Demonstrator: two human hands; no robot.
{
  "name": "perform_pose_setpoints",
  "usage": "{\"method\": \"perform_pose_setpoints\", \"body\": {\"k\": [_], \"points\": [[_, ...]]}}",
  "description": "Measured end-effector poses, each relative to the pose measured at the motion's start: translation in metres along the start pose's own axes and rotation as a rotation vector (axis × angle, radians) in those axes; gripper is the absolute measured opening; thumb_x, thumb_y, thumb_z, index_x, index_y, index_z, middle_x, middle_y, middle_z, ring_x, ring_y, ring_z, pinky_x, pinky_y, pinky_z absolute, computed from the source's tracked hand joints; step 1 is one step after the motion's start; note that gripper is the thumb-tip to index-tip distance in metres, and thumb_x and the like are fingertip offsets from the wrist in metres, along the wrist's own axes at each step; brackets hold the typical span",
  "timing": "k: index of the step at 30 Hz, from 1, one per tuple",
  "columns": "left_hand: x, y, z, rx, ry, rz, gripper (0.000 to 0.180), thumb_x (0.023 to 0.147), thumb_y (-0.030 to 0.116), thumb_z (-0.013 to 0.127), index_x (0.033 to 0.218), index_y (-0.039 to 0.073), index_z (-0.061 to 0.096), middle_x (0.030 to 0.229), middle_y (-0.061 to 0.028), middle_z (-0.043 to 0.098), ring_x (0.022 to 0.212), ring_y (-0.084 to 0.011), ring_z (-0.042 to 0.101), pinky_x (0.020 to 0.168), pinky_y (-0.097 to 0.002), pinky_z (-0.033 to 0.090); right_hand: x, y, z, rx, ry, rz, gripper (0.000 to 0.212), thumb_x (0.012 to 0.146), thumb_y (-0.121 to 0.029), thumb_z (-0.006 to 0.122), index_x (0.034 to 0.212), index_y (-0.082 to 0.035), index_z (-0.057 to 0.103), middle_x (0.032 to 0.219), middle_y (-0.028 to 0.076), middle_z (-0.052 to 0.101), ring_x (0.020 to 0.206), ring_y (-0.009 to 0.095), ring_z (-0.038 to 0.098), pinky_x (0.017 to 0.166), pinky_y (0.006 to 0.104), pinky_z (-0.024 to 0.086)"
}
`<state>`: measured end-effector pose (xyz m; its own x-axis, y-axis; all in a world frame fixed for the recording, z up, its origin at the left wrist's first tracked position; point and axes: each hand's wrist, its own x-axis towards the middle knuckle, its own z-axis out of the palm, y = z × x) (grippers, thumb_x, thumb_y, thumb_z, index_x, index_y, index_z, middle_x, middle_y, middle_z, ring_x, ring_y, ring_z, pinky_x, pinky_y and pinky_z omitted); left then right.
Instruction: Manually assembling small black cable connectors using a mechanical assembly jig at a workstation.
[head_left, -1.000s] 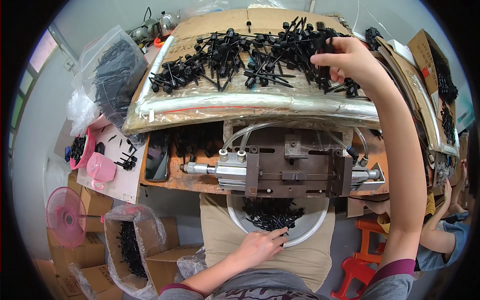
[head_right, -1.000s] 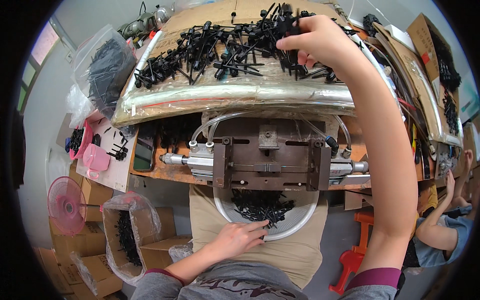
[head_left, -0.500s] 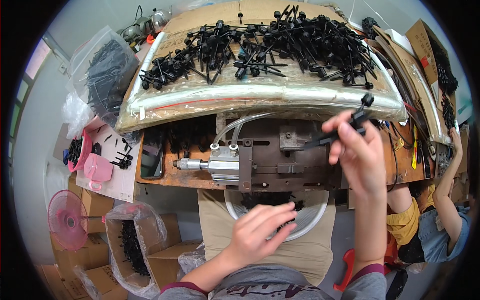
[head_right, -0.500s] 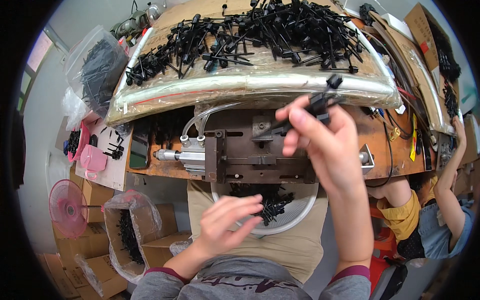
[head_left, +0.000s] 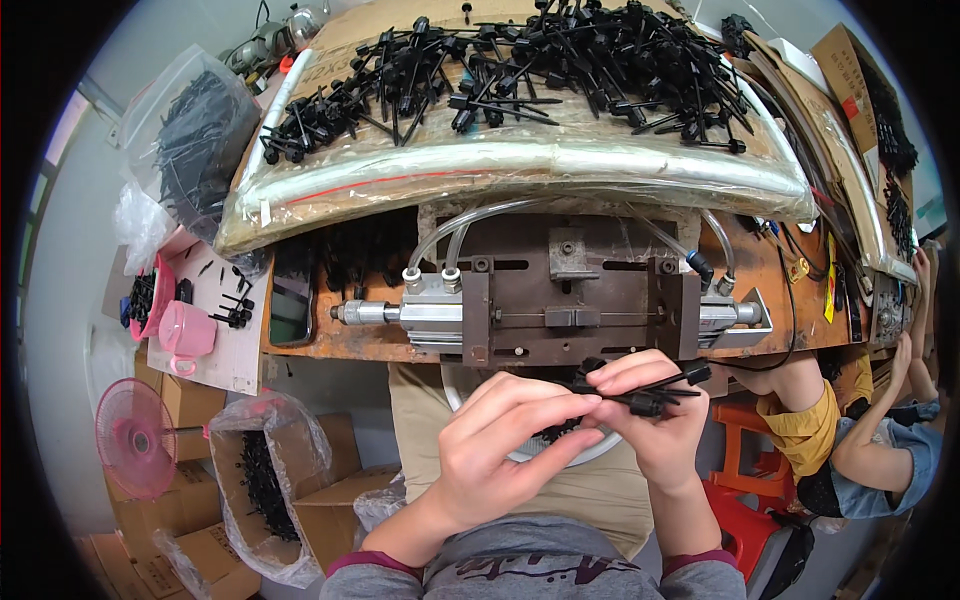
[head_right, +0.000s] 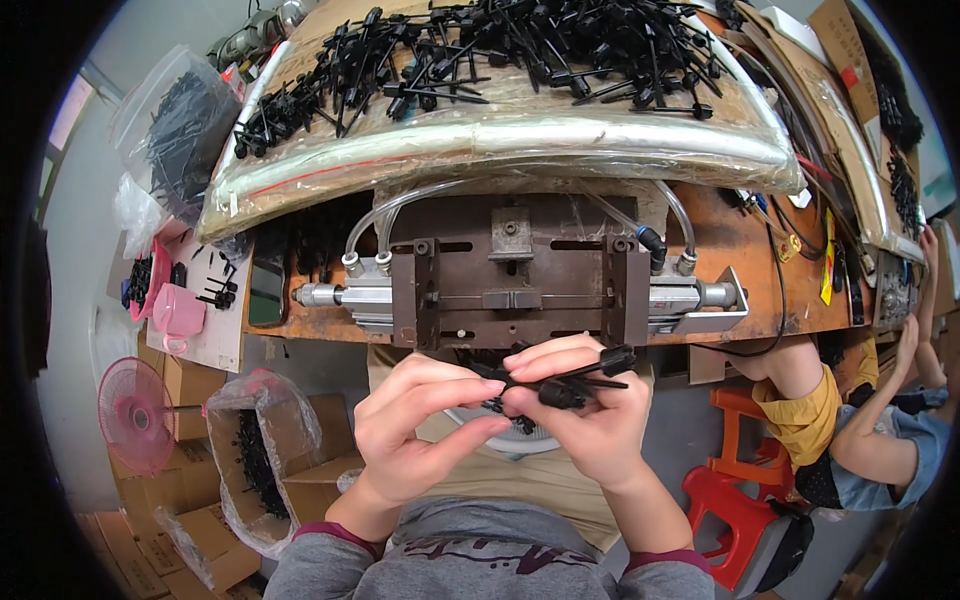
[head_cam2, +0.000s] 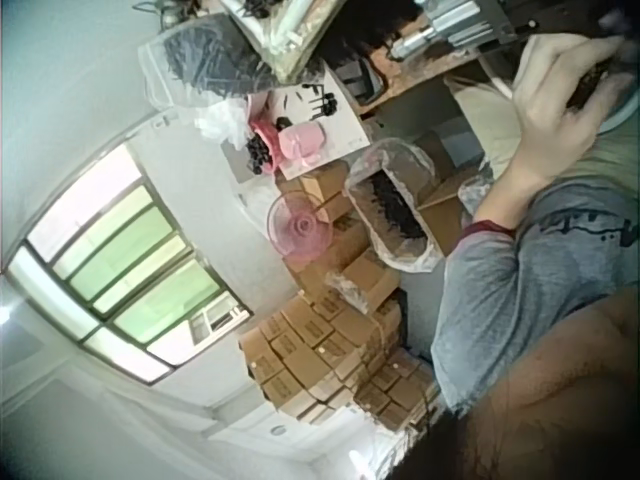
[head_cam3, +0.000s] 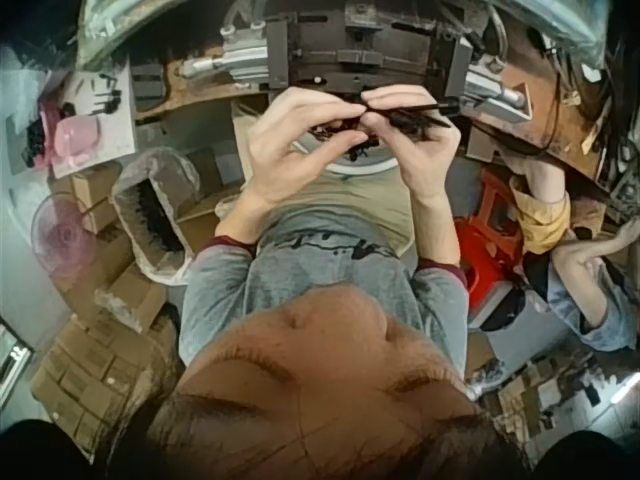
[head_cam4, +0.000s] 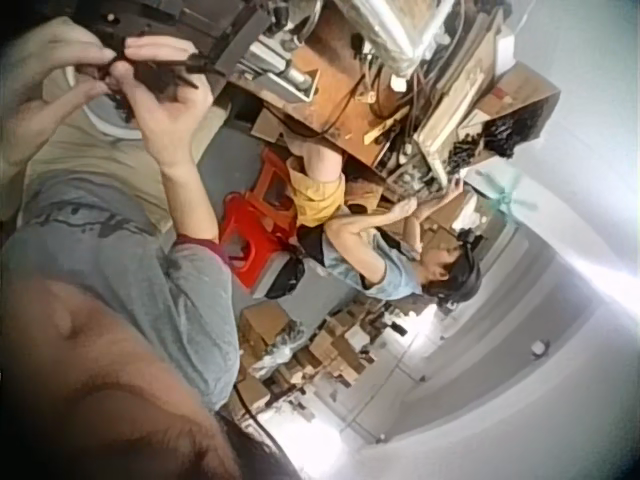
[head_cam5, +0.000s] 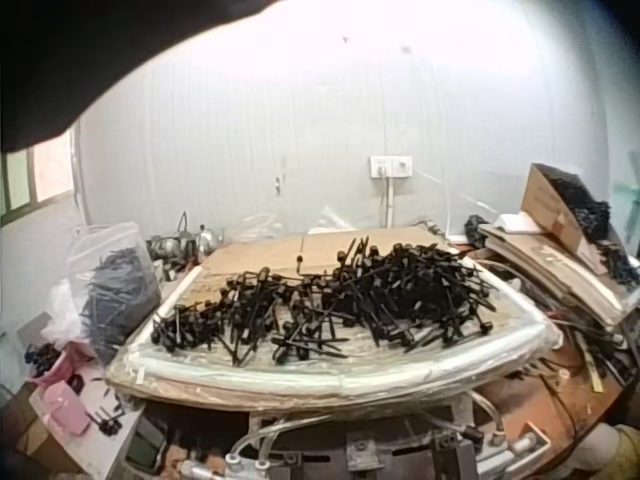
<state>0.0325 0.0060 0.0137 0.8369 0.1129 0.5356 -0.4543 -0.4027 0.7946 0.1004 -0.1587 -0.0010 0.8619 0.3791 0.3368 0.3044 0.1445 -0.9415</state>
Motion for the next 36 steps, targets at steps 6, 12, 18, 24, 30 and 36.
{"method": "perform_pose_setpoints", "body": {"k": [6,12,18,24,30,36], "points": [[0.0,0.01,-0.001,-0.061,-0.05,-0.109,0.038,0.063,0.002,0.086,0.098,0.001,0.07,0.09,-0.01,0.068,0.075,-0.0166,0.065,0.064,-0.0263,0.052,-0.009,-0.002,-0.001,-0.533,-0.046,-0.364,0.035,0.069,0.0,0.08,0.101,0.002,0.067,0.105,0.018,0.067,0.09,0.025,0.068,0.072,0.0321,0.056],[-0.006,0.005,0.004,-0.129,-0.086,-0.108,0.035,0.064,-0.001,0.084,0.096,-0.001,0.07,0.089,-0.0099,0.068,0.074,-0.0171,0.065,0.065,-0.0266,0.054,-0.014,0.012,-0.001,-0.611,-0.044,-0.557,0.034,0.072,-0.002,0.076,0.103,0.004,0.067,0.107,0.02,0.066,0.076,0.026,0.069,0.062,0.0307,0.057],[-0.01,-0.006,0.003,0.091,-0.017,-0.103,0.037,0.065,0.002,0.085,0.099,0.002,0.072,0.094,-0.0092,0.068,0.076,-0.0173,0.064,0.066,-0.0257,0.053,-0.011,0.011,-0.011,-0.541,0.135,-0.361,0.029,0.071,0.009,0.077,0.096,0.0,0.067,0.099,0.014,0.068,0.08,0.021,0.068,0.068,0.0289,0.056],[-0.01,-0.034,0.02,0.483,-0.151,0.106,0.032,0.069,0.007,0.078,0.099,0.002,0.069,0.124,-0.0144,0.062,0.09,-0.0265,0.066,0.078,-0.035,0.055,-0.017,0.0,-0.012,0.077,0.198,0.019,0.015,0.087,0.006,0.063,0.101,0.003,0.06,0.101,0.017,0.063,0.071,0.014,0.062,0.064,0.0232,0.052],[-0.002,-0.037,0.024,0.668,-0.215,0.147,0.028,0.072,0.01,0.076,0.098,0.001,0.068,0.127,-0.0136,0.062,0.078,-0.0228,0.068,0.073,-0.0306,0.055,-0.022,-0.009,-0.019,0.217,0.235,0.185,0.019,0.09,-0.003,0.063,0.106,0.002,0.055,0.092,0.015,0.065,0.064,0.009,0.056,0.057,0.0196,0.046],[0.002,-0.037,0.022,0.654,-0.22,0.115,0.025,0.072,0.01,0.077,0.095,0.003,0.07,0.125,-0.0113,0.064,0.066,-0.0179,0.066,0.061,-0.0271,0.053,-0.022,-0.016,-0.024,0.138,0.206,0.234,0.028,0.088,-0.004,0.066,0.113,0.004,0.057,0.081,0.011,0.065,0.062,0.007,0.052,0.054,0.0176,0.04]]}}
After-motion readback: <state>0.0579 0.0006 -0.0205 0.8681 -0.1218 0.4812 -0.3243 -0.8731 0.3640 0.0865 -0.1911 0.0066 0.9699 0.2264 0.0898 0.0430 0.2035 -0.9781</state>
